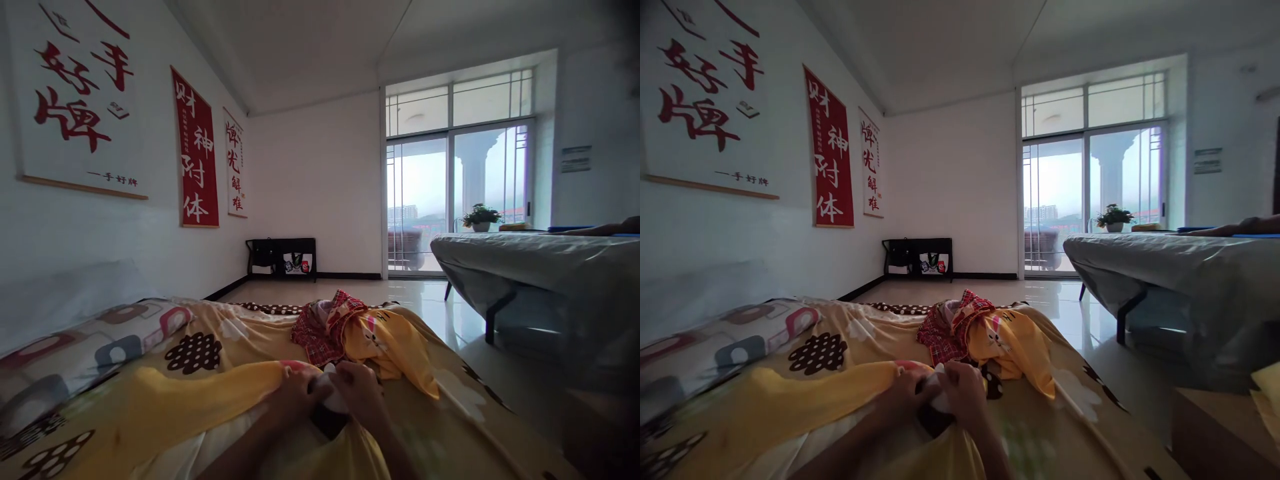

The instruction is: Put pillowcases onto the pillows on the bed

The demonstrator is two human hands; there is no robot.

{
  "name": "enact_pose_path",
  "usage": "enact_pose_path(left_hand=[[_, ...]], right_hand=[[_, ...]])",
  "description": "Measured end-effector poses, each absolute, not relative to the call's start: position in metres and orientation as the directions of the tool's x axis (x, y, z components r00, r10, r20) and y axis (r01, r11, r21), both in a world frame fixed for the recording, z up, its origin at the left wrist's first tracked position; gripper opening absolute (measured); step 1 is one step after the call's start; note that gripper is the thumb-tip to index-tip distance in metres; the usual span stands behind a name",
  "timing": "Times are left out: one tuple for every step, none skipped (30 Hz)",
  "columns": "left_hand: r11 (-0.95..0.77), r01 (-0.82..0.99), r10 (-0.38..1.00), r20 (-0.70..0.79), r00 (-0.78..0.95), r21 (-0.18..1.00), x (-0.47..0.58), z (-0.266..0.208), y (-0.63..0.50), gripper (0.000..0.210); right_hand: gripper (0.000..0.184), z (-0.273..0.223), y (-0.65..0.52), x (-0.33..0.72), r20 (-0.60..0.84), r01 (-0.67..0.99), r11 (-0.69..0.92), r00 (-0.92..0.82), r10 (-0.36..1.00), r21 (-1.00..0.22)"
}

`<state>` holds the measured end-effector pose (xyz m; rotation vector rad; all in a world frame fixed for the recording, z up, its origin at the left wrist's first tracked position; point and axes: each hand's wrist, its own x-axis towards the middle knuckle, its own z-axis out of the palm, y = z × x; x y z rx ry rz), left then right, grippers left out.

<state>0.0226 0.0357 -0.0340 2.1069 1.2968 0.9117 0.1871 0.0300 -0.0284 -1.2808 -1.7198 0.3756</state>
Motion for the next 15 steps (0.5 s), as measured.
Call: enact_pose_path(left_hand=[[-0.410,0.609,0.912,0.286,0.296,0.678,0.027,-0.031,0.032,0.040],[-0.397,0.641,0.918,0.290,0.271,0.656,0.030,-0.029,0.030,0.038],[-0.384,0.669,0.923,0.297,0.246,0.637,0.033,-0.029,0.027,0.037],[-0.373,0.680,0.926,0.303,0.227,0.631,0.035,-0.030,0.026,0.035],[-0.368,0.669,0.927,0.310,0.211,0.646,0.036,-0.033,0.026,0.034],[-0.362,0.643,0.929,0.319,0.189,0.674,0.035,-0.038,0.027,0.033],[-0.352,0.613,0.932,0.326,0.159,0.707,0.034,-0.043,0.029,0.033],[-0.336,0.586,0.937,0.325,0.128,0.737,0.033,-0.048,0.031,0.033],[-0.322,0.563,0.941,0.321,0.103,0.761,0.031,-0.052,0.032,0.034],[-0.311,0.549,0.945,0.315,0.090,0.776,0.029,-0.055,0.033,0.035],[-0.304,0.545,0.947,0.308,0.087,0.781,0.028,-0.058,0.034,0.035],[-0.301,0.549,0.949,0.303,0.089,0.780,0.028,-0.060,0.035,0.036],[-0.296,0.558,0.950,0.299,0.088,0.775,0.027,-0.061,0.035,0.037],[-0.284,0.570,0.953,0.293,0.079,0.771,0.027,-0.062,0.035,0.039],[-0.271,0.582,0.955,0.288,0.066,0.767,0.027,-0.065,0.036,0.042]], right_hand=[[0.028,-0.029,0.034,0.190,0.482,0.555,0.409,-0.016,0.876,-0.724],[0.030,-0.029,0.038,0.194,0.475,0.534,0.410,-0.018,0.880,-0.739],[0.032,-0.030,0.042,0.198,0.471,0.523,0.416,-0.031,0.882,-0.744],[0.034,-0.030,0.044,0.202,0.465,0.514,0.422,-0.051,0.884,-0.747],[0.035,-0.031,0.045,0.206,0.461,0.504,0.431,-0.071,0.884,-0.749],[0.036,-0.031,0.044,0.211,0.464,0.503,0.439,-0.083,0.882,-0.744],[0.036,-0.031,0.042,0.216,0.470,0.520,0.442,-0.086,0.879,-0.731],[0.036,-0.030,0.039,0.221,0.476,0.554,0.439,-0.085,0.875,-0.707],[0.035,-0.029,0.034,0.225,0.476,0.602,0.429,-0.091,0.875,-0.673],[0.035,-0.027,0.028,0.227,0.462,0.661,0.408,-0.104,0.881,-0.630],[0.034,-0.025,0.022,0.228,0.433,0.719,0.380,-0.122,0.893,-0.582],[0.033,-0.022,0.016,0.228,0.390,0.770,0.347,-0.140,0.910,-0.535],[0.032,-0.020,0.010,0.225,0.335,0.813,0.308,-0.148,0.930,-0.495],[0.031,-0.017,0.005,0.222,0.283,0.849,0.264,-0.142,0.949,-0.458],[0.031,-0.016,0.001,0.218,0.238,0.877,0.223,-0.130,0.963,-0.425]])
